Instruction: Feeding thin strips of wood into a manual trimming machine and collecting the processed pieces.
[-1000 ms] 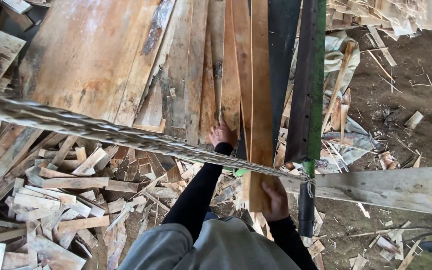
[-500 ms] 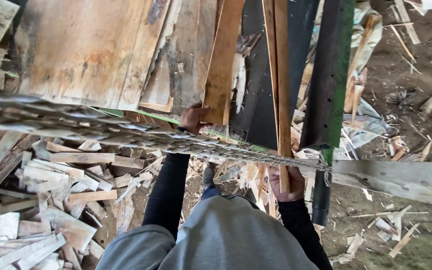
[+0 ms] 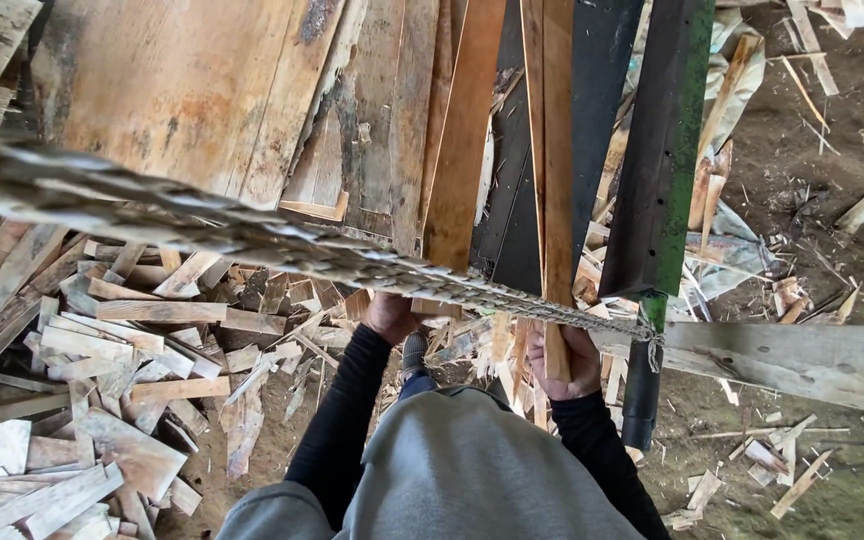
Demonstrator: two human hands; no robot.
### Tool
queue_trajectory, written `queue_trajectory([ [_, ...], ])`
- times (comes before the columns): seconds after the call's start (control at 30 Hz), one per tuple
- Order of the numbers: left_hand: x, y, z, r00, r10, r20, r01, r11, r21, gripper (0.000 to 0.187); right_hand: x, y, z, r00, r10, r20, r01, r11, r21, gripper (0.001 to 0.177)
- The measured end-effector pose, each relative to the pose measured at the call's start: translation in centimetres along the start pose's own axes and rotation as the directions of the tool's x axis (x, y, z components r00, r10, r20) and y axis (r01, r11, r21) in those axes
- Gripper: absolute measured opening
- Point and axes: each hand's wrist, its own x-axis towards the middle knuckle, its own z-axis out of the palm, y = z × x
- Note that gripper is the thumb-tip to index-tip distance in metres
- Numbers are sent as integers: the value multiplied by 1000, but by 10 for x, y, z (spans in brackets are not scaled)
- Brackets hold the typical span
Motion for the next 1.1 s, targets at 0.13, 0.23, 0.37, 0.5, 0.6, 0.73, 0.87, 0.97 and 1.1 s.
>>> queue_trajectory([
  [0.13,38,-51,-22,999,-15,43,22,982,-185,57,-3,8,18,982,74,175,-61,995,-76,23],
  [0.23,72,-76,-76,1000,-23,-16,17,946,-323,47,-3,8,15,994,28,102,-3,971,-241,32],
  [0.37,79,-58,-106,996,62,-62,-67,994,-88,31,-5,1,8,993,-112,-30,88,894,-439,38],
  [0.5,81,-57,-88,921,386,-52,-336,855,394,38,-12,-14,-32,984,-171,-50,85,697,-712,48],
  [0.6,133,-104,-173,915,384,-128,-288,839,461,41,-10,-10,-42,941,-337,-44,9,156,-988,65],
  [0.73,143,-112,-196,942,310,-129,-185,801,570,42,-4,-20,-60,923,-313,-226,-127,307,-943,89],
  [0.87,111,-87,-138,965,187,-183,-117,934,338,46,-4,-20,-62,926,-298,-230,-128,325,-937,88],
  [0.97,99,-71,-111,978,96,-183,-69,987,147,51,-9,-20,-51,940,-255,-225,-77,484,-872,72],
  [1.1,101,-70,-96,980,106,-166,-46,943,329,58,-17,-18,-34,962,-194,-195,14,742,-670,37],
])
